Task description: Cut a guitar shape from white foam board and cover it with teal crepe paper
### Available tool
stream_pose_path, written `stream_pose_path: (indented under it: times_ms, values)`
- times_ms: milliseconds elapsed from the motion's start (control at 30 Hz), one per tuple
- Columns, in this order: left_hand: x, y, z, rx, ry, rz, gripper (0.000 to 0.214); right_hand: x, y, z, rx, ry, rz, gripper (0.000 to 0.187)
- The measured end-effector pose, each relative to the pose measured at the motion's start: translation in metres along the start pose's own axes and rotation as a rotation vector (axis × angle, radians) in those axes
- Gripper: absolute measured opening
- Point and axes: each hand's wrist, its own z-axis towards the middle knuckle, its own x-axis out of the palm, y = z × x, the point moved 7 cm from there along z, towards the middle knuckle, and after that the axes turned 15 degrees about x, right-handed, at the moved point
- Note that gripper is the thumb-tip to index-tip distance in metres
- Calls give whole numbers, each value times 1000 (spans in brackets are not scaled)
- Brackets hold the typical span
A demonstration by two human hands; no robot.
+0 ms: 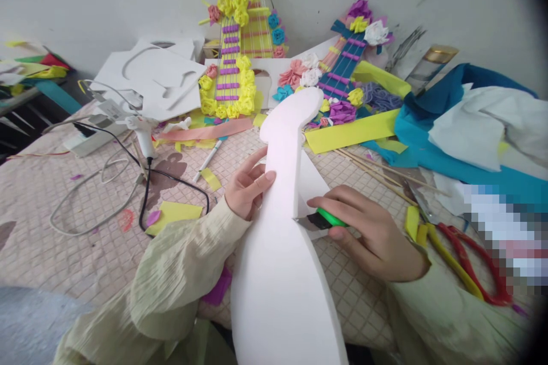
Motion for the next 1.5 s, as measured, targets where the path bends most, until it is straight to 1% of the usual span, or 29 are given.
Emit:
stream_pose_path:
  times_ms: [167, 300, 400, 500, 600, 700, 800, 967, 1067, 1167, 1233, 1367, 1500]
  values:
    - [0, -2, -1, -8, 0, -6, 52, -1, -3, -1, 14, 5, -13, 34]
    - [3, -6, -2, -24, 10, -16, 51, -2, -4, -2, -1, -8, -41, 33]
    - [3, -7, -3, -32, -9, -38, 49, 0, -4, -1, -19, -9, -72, 32]
    - [2, -4, -2, -68, -25, -68, 47, -2, -6, -1, -13, -31, -52, 32]
    - [-1, -3, 1, -122, -32, -135, 45, -8, -12, -1, 26, -102, -44, 32]
    - [-1, -8, 5, -147, 25, -237, 47, -14, -19, -1, 69, -184, -73, 31]
    - [-1, -21, 11, -90, 86, -301, 58, -19, -25, -1, 134, -275, -106, 26]
    - [-1, -43, 18, 4, 77, -356, 78, -29, -32, -2, 207, -396, -116, 16]
    - [1, -48, 20, 7, 60, -372, 76, -34, -37, -3, 240, -437, -98, 10]
    - [1, -43, 18, -12, 24, -356, 67, -35, -40, -3, 259, -441, -89, 7]
    - [1, -35, 16, -34, 16, -350, 64, -33, -40, -2, 264, -413, -92, 7]
    - [4, -21, 12, -54, 37, -366, 63, -29, -41, -1, 266, -368, -96, 7]
    - [4, -14, 11, -61, 38, -389, 61, -28, -45, -1, 274, -372, -119, 8]
